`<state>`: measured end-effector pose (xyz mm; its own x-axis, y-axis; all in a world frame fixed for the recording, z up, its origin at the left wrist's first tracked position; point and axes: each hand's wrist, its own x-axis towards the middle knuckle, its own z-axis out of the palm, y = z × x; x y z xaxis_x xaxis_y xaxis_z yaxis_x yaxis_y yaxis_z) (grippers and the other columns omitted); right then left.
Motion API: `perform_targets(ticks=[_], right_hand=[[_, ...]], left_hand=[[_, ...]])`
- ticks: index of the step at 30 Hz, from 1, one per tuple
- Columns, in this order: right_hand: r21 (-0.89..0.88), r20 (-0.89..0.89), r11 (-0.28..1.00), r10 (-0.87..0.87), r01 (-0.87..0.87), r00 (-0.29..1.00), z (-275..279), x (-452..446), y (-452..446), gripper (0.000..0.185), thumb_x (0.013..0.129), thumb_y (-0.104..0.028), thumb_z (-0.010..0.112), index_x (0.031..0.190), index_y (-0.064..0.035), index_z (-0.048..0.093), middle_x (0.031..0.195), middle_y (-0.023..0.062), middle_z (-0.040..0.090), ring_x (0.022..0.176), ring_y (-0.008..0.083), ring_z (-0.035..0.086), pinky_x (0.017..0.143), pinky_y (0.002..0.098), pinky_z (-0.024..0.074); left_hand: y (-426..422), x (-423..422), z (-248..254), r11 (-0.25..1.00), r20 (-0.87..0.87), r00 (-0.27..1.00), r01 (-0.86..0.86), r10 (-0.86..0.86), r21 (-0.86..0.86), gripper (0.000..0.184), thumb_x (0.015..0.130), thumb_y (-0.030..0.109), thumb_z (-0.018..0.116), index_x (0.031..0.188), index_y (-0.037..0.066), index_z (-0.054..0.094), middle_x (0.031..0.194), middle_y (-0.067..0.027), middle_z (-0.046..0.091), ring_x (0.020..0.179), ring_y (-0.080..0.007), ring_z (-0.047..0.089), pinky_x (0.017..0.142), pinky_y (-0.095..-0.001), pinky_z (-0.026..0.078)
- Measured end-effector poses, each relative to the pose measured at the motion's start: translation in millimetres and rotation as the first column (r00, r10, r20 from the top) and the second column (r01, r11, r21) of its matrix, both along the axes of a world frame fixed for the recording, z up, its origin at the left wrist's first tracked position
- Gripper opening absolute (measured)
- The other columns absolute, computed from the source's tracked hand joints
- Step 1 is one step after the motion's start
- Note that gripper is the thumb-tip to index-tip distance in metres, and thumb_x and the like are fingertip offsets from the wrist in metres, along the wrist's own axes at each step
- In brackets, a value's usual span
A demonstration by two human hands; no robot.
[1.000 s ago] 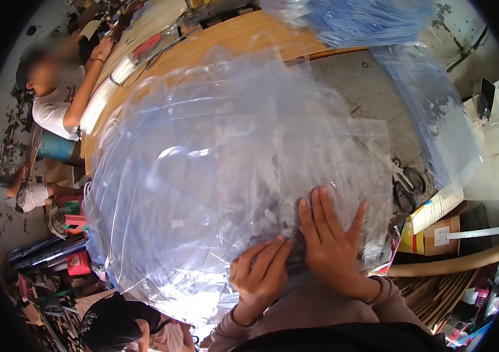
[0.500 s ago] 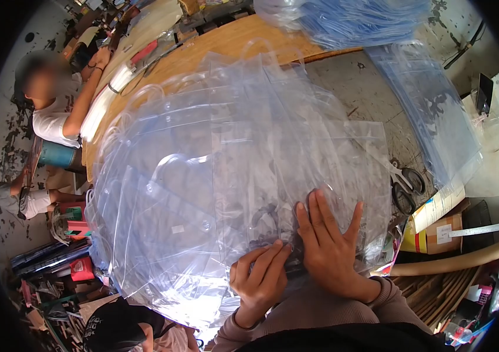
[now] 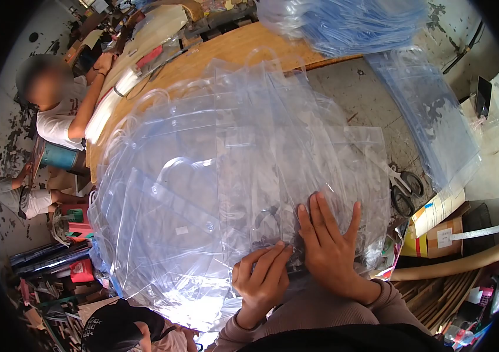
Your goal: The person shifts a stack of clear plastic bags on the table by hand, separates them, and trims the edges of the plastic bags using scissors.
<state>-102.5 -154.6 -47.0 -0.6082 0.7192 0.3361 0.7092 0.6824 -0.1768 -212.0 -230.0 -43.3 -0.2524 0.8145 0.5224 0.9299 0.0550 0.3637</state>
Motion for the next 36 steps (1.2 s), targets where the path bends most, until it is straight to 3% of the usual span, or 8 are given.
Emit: perform_targets(ticks=[23, 26, 28, 32, 34, 36], right_hand=[[0.031, -0.032, 0.999, -0.008, 0.009, 0.999, -2.5, 1.5, 0.9, 0.037, 0.082, -0.014, 0.053, 0.115, 0.0020, 0.056, 0.119, 0.0201, 0.056, 0.123, 0.0276, 0.046, 0.098, 0.0661, 0.0201], [0.038, -0.038, 0.999, -0.005, 0.006, 0.999, -1.1, 2.6, 0.4, 0.035, 0.082, -0.013, 0.053, 0.115, 0.0006, 0.056, 0.120, 0.0194, 0.056, 0.123, 0.0251, 0.046, 0.096, 0.0598, 0.0274], [-0.047, -0.125, 0.999, -0.001, -0.005, 0.992, 0.8, 5.6, -0.4, 0.037, 0.079, -0.012, 0.059, 0.115, -0.0031, 0.057, 0.124, 0.0181, 0.053, 0.122, 0.0282, 0.046, 0.090, 0.0524, 0.0329], [-0.066, -0.281, 0.993, -0.109, 0.094, 0.953, 14.0, 15.7, 1.5, 0.035, 0.073, -0.008, 0.065, 0.109, -0.0052, 0.062, 0.132, 0.0180, 0.046, 0.115, 0.0317, 0.047, 0.086, 0.0450, 0.0358], [-0.039, -0.412, 0.961, -0.265, 0.274, 0.872, 19.8, 24.6, 6.4, 0.029, 0.070, -0.005, 0.069, 0.099, -0.0046, 0.066, 0.137, 0.0186, 0.039, 0.107, 0.0322, 0.047, 0.083, 0.0390, 0.0396], [-0.103, -0.434, 0.953, -0.301, 0.285, 0.849, 19.5, 40.7, 14.8, 0.026, 0.070, -0.004, 0.068, 0.096, -0.0033, 0.066, 0.138, 0.0186, 0.037, 0.105, 0.0311, 0.046, 0.080, 0.0359, 0.0418]], left_hand=[[0.5, -0.5, -1.1, 1.000, 0.018, 1.000, 0.010, -0.011, 0.028, 0.029, 0.056, -0.004, 0.065, 0.077, 0.015, 0.070, 0.086, 0.0060, 0.065, 0.076, -0.0138, 0.058, 0.066, -0.0273, 0.041], [-0.1, -0.7, -1.2, 0.999, 0.025, 1.000, 0.009, -0.010, 0.031, 0.030, 0.056, -0.005, 0.064, 0.078, 0.015, 0.070, 0.086, 0.0052, 0.065, 0.078, -0.0144, 0.058, 0.066, -0.0274, 0.042], [-1.1, -1.4, -1.3, 0.999, 0.026, 1.000, 0.016, -0.016, 0.035, 0.031, 0.056, -0.006, 0.063, 0.078, 0.014, 0.070, 0.087, 0.0046, 0.064, 0.079, -0.0148, 0.058, 0.066, -0.0274, 0.042], [-5.4, -3.4, 1.6, 0.999, 0.045, 0.998, 0.040, -0.041, 0.036, 0.030, 0.060, -0.004, 0.062, 0.082, 0.014, 0.069, 0.093, 0.0018, 0.061, 0.083, -0.0179, 0.057, 0.078, -0.0368, 0.041], [-7.9, -3.9, 1.8, 0.999, 0.022, 0.999, 0.040, -0.041, 0.027, 0.028, 0.062, -0.002, 0.063, 0.084, 0.014, 0.068, 0.097, -0.0001, 0.060, 0.085, -0.0193, 0.056, 0.084, -0.0417, 0.040], [-8.9, -3.8, -2.5, 0.997, 0.019, 0.999, -0.029, 0.027, 0.068, 0.028, 0.069, 0.005, 0.064, 0.096, 0.011, 0.064, 0.105, -0.0068, 0.057, 0.092, -0.0238, 0.055, 0.097, -0.0530, 0.029]])
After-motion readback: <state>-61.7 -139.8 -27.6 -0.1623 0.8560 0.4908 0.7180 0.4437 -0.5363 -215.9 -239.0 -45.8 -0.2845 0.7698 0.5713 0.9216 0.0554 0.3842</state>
